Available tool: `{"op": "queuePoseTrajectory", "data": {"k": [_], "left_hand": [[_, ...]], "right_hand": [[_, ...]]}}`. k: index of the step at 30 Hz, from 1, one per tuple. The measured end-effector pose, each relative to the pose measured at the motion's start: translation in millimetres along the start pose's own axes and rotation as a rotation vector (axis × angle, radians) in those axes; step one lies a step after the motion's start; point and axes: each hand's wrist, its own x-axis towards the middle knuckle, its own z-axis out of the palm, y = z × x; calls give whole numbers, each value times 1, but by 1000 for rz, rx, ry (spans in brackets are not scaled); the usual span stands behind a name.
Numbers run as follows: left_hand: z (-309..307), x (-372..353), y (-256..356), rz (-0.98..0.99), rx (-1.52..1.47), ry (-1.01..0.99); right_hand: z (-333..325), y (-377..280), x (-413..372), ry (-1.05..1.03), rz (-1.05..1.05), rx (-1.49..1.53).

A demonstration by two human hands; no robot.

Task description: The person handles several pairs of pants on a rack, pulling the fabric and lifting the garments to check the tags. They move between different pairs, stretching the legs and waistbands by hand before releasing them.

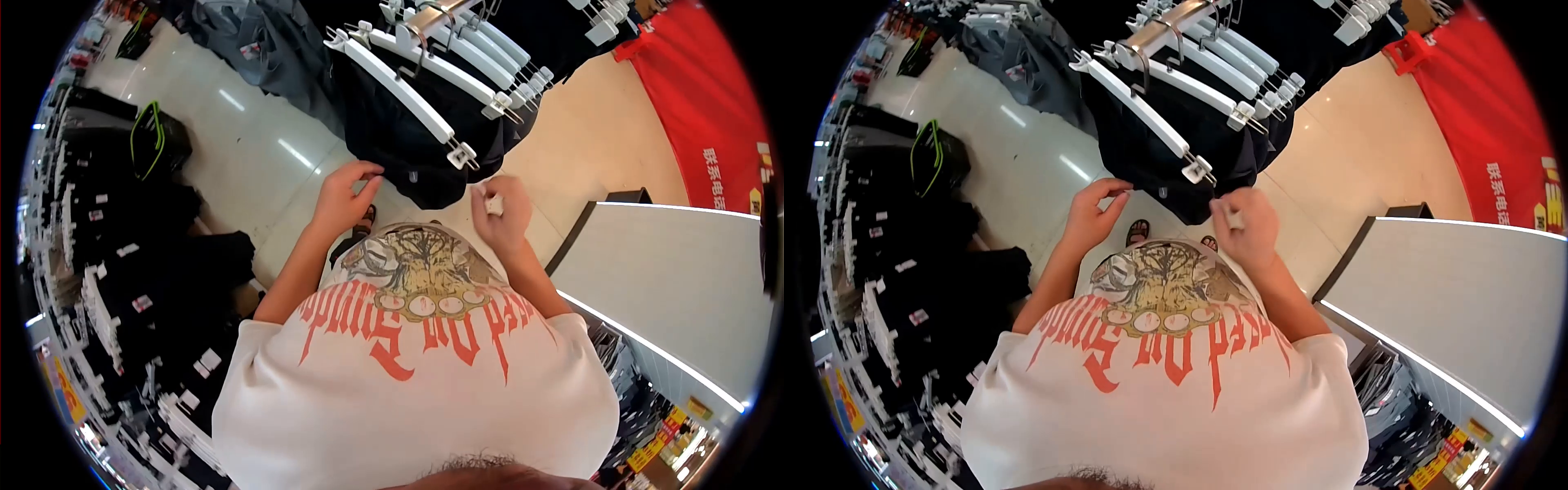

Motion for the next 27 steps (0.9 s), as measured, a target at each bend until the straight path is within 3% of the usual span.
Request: {"op": "queuePoseTrajectory", "data": {"k": [4,6,9,10,12,13,14,20,23,27], "left_hand": [[-12,9,-19,-7,-80,-29],[-18,15,-29,20,-105,-50],[-23,34,-31,119,-12,-54],[-29,42,-31,164,24,-86],[-35,60,-36,246,75,-119],[-39,75,-38,441,188,-77],[-46,84,-31,445,234,-139],[-84,145,-33,792,957,-266],[-103,167,-34,828,1084,-291],[-143,189,-43,940,919,-268]], "right_hand": [[15,-40,14,-223,-33,-1],[30,-61,18,-305,78,-41],[35,-57,31,-496,230,-247],[34,-68,41,-528,419,-198],[34,-63,46,-594,403,-358],[35,-59,45,-611,397,-439],[34,-60,47,-650,384,-501],[28,-64,50,-755,329,-789],[15,-58,41,-706,313,-819],[-11,-55,35,-602,216,-752]]}}
